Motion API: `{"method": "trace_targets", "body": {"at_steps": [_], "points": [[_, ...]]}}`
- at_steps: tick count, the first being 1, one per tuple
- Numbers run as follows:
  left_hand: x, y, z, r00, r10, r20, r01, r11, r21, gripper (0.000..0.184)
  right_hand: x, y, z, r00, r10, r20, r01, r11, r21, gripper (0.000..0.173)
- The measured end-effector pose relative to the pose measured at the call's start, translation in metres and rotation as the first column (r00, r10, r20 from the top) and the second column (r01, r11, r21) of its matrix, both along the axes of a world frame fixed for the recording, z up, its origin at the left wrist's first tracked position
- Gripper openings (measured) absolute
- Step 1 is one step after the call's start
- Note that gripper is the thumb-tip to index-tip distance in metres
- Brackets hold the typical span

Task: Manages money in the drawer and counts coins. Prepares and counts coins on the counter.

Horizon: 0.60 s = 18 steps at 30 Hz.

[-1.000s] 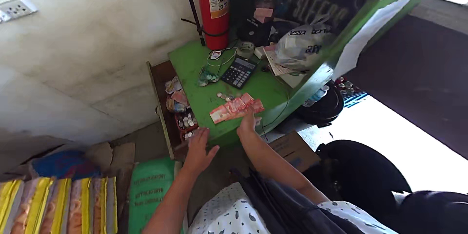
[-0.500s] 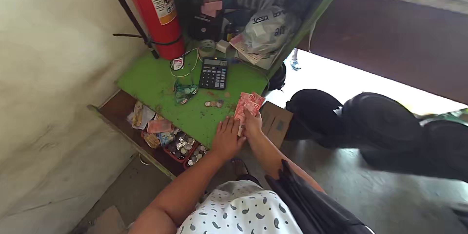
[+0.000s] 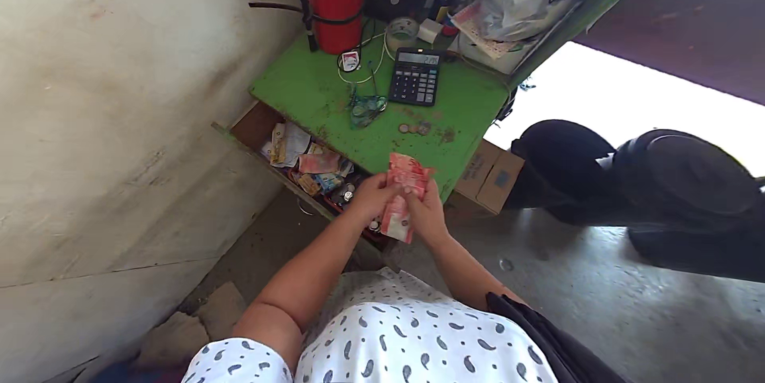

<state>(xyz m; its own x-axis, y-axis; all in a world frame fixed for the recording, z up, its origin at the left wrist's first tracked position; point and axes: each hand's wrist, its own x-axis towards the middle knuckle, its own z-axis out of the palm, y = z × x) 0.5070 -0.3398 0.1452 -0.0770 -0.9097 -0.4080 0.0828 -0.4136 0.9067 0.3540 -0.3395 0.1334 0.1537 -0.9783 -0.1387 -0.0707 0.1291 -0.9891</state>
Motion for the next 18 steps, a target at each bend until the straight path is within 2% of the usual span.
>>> {"method": "trace_targets", "body": {"at_steps": [2,5,7,8,9,10,11,12,13,15,18], "points": [[0.029,0.009,-0.001,0.995,0.096,0.034,-0.097,0.995,0.025,0.027,0.011,0.006,-0.009,0.997,0.075,-0.014,-0.076,0.997,-0.015,0.053],[0.081,0.007,0.002,0.967,0.172,0.19,-0.194,0.976,0.102,0.032,0.018,0.018,-0.016,0.955,0.242,-0.174,-0.238,0.97,0.046,0.057],[0.114,-0.001,-0.001,0.928,0.182,0.325,-0.238,0.961,0.143,0.039,0.021,0.032,-0.02,0.827,0.477,-0.298,-0.46,0.879,0.129,0.061],[0.129,-0.009,-0.004,0.898,0.153,0.413,-0.236,0.959,0.156,0.044,0.025,0.039,-0.023,0.707,0.588,-0.393,-0.578,0.801,0.157,0.067],[0.142,-0.016,-0.006,0.838,0.098,0.537,-0.22,0.961,0.168,0.05,0.031,0.046,-0.024,0.55,0.65,-0.525,-0.675,0.716,0.179,0.075],[0.15,-0.023,-0.006,0.734,0.029,0.678,-0.205,0.962,0.181,0.056,0.036,0.051,-0.022,0.39,0.669,-0.633,-0.736,0.639,0.223,0.081],[0.155,-0.03,-0.005,0.606,-0.037,0.795,-0.19,0.963,0.19,0.067,0.041,0.052,-0.02,0.288,0.666,-0.688,-0.755,0.6,0.265,0.082],[0.157,-0.036,-0.007,0.479,-0.062,0.875,-0.191,0.966,0.173,0.075,0.045,0.051,-0.019,0.233,0.663,-0.712,-0.753,0.586,0.299,0.078],[0.159,-0.038,-0.013,0.36,-0.062,0.931,-0.188,0.972,0.138,0.077,0.047,0.05,-0.018,0.209,0.671,-0.711,-0.748,0.579,0.326,0.073],[0.161,-0.032,-0.028,0.202,-0.007,0.979,-0.15,0.988,0.038,0.065,0.049,0.053,-0.02,0.207,0.687,-0.696,-0.744,0.572,0.344,0.068],[0.153,-0.028,-0.04,0.148,0.024,0.989,-0.046,0.999,-0.018,0.035,0.045,0.05,-0.024,0.237,0.681,-0.693,-0.746,0.584,0.319,0.066]]}}
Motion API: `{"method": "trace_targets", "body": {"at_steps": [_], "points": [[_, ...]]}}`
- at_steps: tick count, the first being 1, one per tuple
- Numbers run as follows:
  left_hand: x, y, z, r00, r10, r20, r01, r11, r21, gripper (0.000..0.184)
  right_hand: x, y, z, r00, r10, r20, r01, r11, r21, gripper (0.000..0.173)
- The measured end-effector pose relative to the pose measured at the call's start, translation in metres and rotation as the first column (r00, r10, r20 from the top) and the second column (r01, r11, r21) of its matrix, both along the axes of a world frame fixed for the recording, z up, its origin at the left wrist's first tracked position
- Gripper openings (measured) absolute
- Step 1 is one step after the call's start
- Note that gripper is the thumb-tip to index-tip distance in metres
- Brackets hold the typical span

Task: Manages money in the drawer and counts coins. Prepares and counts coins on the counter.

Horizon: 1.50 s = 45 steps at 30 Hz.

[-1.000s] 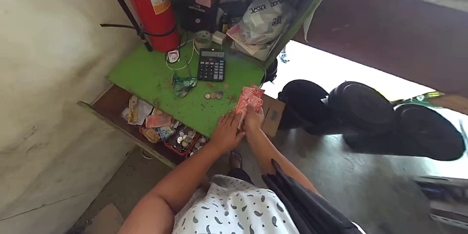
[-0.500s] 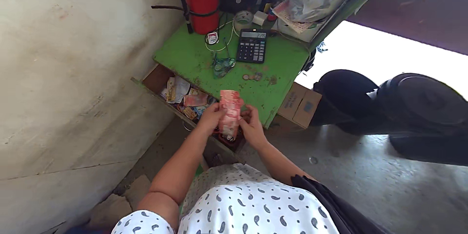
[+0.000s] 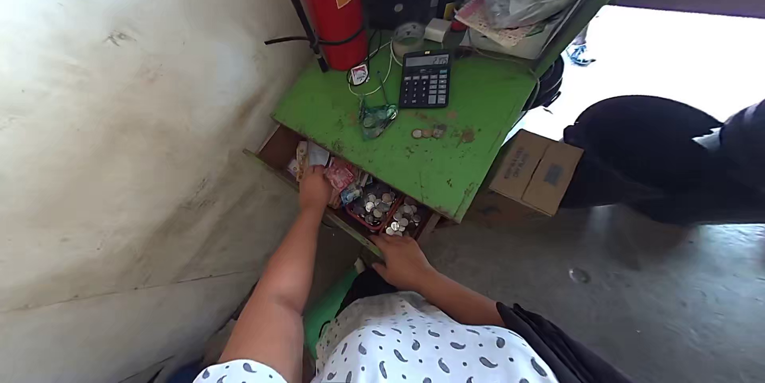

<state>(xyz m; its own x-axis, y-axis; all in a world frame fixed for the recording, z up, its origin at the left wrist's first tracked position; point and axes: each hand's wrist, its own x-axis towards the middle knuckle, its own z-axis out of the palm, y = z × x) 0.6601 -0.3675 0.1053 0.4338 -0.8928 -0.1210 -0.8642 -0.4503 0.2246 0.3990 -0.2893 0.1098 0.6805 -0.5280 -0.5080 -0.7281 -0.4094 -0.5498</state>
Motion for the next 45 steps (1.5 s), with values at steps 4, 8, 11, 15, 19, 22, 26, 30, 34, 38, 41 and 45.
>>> {"method": "trace_targets", "body": {"at_steps": [4,8,11,15,19,22,26,30,34,38,41,45], "points": [[0.001,-0.002,0.01,0.993,-0.061,-0.101,0.068,0.996,0.065,0.031,0.002,0.0,-0.001,1.0,-0.012,0.017,0.012,1.0,0.016,0.061],[0.018,0.004,0.014,0.913,-0.244,-0.328,0.242,0.969,-0.048,0.026,0.002,0.001,-0.003,1.0,-0.026,0.006,0.026,0.999,0.026,0.059],[0.045,0.007,0.013,0.667,-0.585,-0.463,0.611,0.784,-0.109,0.03,0.003,0.003,-0.006,0.998,-0.062,-0.011,0.062,0.998,-0.021,0.058],[0.092,-0.013,0.023,0.385,-0.86,-0.336,0.923,0.358,0.143,0.056,0.012,0.014,-0.004,0.975,-0.175,-0.14,0.161,0.981,-0.109,0.045],[0.128,-0.038,0.049,0.534,-0.818,-0.213,0.746,0.338,0.574,0.084,0.039,0.028,0.01,0.86,-0.429,-0.277,0.395,0.902,-0.172,0.039],[0.141,-0.024,0.053,0.554,-0.802,-0.222,0.759,0.378,0.53,0.078,0.052,0.035,0.016,0.801,-0.525,-0.288,0.499,0.851,-0.165,0.038],[0.157,0.001,0.043,0.506,-0.828,-0.242,0.8,0.345,0.491,0.073,0.06,0.059,0.004,0.825,-0.475,-0.307,0.437,0.88,-0.187,0.033],[0.172,0.013,0.047,0.447,-0.812,-0.376,0.827,0.215,0.519,0.071,0.07,0.096,-0.006,0.856,-0.456,-0.243,0.418,0.888,-0.193,0.03],[0.188,-0.027,0.022,0.496,-0.755,-0.429,0.826,0.258,0.501,0.058,0.071,0.103,-0.009,0.857,-0.426,-0.29,0.39,0.904,-0.175,0.026],[0.203,-0.099,-0.024,0.663,-0.717,-0.217,0.741,0.584,0.331,0.061,0.07,0.102,-0.01,0.858,-0.411,-0.309,0.362,0.909,-0.204,0.023],[0.206,-0.13,-0.036,0.735,-0.649,-0.194,0.676,0.684,0.272,0.08,0.071,0.107,-0.017,0.847,-0.446,-0.289,0.38,0.889,-0.256,0.019],[0.209,-0.141,-0.042,0.759,-0.621,-0.197,0.649,0.698,0.303,0.082,0.074,0.107,-0.018,0.829,-0.46,-0.318,0.395,0.884,-0.251,0.015]]}}
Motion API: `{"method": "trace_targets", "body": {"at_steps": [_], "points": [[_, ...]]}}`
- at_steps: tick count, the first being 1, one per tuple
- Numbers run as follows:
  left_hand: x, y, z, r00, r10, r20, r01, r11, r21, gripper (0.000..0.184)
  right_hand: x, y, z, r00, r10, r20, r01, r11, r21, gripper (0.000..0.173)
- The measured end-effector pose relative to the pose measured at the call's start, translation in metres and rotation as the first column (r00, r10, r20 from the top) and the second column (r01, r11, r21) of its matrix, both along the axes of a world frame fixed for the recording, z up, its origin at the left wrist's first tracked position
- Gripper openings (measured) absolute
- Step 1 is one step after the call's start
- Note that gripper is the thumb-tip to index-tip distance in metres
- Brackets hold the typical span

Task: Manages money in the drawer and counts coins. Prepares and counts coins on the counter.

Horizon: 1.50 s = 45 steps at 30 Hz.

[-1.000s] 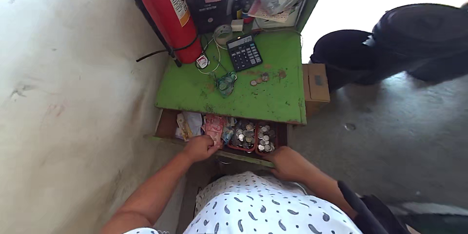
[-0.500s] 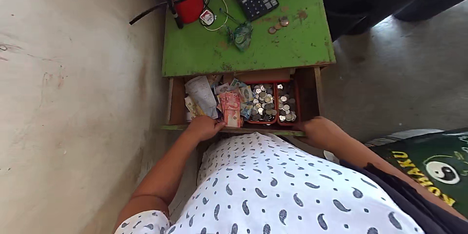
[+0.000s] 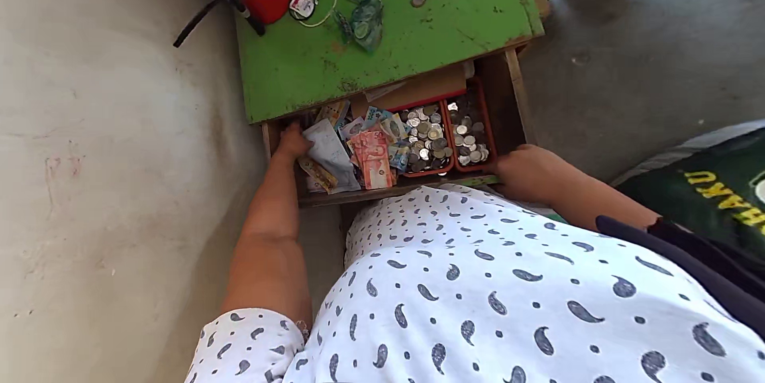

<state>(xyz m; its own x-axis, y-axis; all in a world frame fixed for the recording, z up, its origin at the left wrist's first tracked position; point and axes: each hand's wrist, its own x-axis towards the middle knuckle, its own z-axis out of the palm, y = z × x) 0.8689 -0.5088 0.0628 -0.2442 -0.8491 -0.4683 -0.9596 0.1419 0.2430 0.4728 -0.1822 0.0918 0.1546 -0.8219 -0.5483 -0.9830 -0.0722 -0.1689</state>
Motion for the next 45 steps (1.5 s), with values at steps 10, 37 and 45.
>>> {"method": "trace_targets", "body": {"at_steps": [10,37,45], "points": [[0.032,0.049,0.139,0.911,-0.405,-0.071,0.394,0.91,-0.13,0.015,0.002,-0.034,0.027,0.93,-0.235,0.281,0.17,0.956,0.238,0.028],[-0.171,0.054,-0.017,0.668,0.376,-0.642,-0.493,0.87,-0.005,0.033,0.034,-0.136,-0.027,0.381,-0.578,0.722,0.789,0.611,0.073,0.036],[-0.089,0.02,-0.011,0.996,-0.029,0.084,0.038,0.993,-0.114,0.068,0.025,-0.19,-0.048,0.95,-0.135,0.283,0.197,0.96,-0.2,0.053]]}}
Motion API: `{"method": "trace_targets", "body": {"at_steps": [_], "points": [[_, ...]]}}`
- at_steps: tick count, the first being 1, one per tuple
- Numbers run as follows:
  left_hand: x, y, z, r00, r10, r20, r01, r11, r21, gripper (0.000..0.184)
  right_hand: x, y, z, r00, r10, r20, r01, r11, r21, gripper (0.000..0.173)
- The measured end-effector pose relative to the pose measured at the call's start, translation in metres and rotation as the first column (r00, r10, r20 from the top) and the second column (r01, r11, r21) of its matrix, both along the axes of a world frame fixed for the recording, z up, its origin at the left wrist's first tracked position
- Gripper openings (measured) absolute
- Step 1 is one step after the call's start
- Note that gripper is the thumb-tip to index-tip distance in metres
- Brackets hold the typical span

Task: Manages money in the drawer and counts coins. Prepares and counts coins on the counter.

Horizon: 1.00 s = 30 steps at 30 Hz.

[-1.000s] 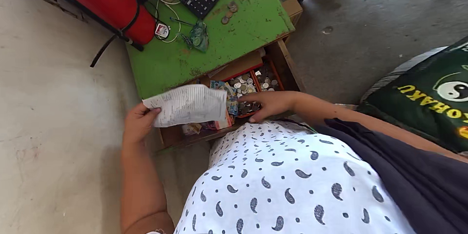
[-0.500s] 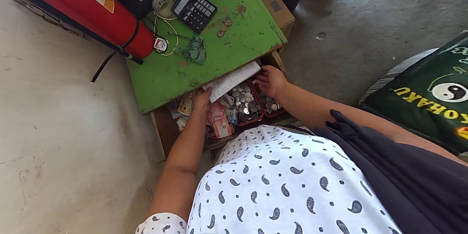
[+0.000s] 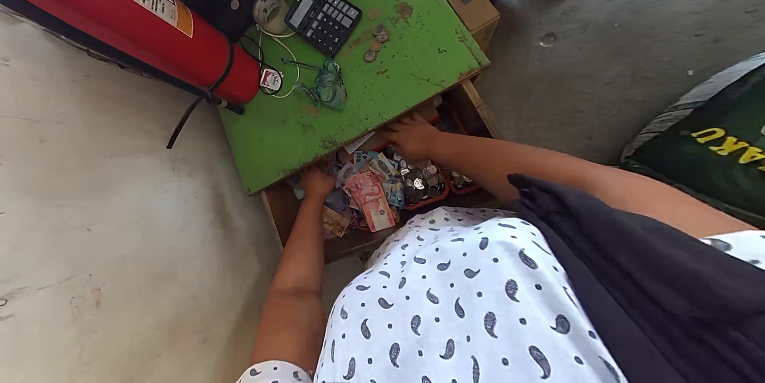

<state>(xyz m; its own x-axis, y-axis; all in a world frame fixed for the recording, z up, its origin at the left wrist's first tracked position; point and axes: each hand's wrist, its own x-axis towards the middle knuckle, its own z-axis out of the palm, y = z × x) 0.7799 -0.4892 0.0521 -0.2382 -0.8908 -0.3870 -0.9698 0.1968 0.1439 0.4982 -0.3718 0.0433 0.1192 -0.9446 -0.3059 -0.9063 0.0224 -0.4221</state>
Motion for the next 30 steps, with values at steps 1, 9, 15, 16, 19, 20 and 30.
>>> {"method": "trace_targets", "body": {"at_steps": [1,9,15,16,19,20,30], "points": [[0.004,-0.003,-0.001,0.996,-0.072,0.054,0.07,0.997,0.034,0.075,-0.001,-0.005,-0.001,1.0,-0.002,-0.009,0.003,1.0,0.029,0.053],[0.002,0.001,0.014,0.958,-0.161,0.239,0.157,0.987,0.037,0.043,0.002,-0.035,0.014,0.994,-0.095,-0.06,0.108,0.954,0.279,0.055],[-0.007,0.046,0.074,0.981,0.034,0.189,-0.049,0.996,0.075,0.046,-0.005,-0.028,0.015,0.996,-0.091,0.018,0.086,0.979,0.183,0.054],[-0.01,0.058,0.083,0.983,0.057,0.176,-0.073,0.994,0.086,0.054,-0.006,-0.024,0.015,0.996,-0.083,0.022,0.078,0.985,0.155,0.054],[-0.026,0.092,0.095,0.993,0.046,0.105,-0.066,0.978,0.2,0.068,-0.01,-0.012,0.015,0.997,-0.073,0.016,0.07,0.991,0.113,0.057],[-0.029,0.1,0.091,0.998,0.006,0.064,-0.021,0.971,0.24,0.069,-0.01,-0.008,0.015,0.998,-0.065,0.015,0.063,0.993,0.104,0.058],[0.002,0.009,0.02,0.965,0.247,-0.092,-0.238,0.967,0.095,0.053,0.001,0.035,0.028,0.993,-0.062,0.096,0.054,0.995,0.083,0.077]]}}
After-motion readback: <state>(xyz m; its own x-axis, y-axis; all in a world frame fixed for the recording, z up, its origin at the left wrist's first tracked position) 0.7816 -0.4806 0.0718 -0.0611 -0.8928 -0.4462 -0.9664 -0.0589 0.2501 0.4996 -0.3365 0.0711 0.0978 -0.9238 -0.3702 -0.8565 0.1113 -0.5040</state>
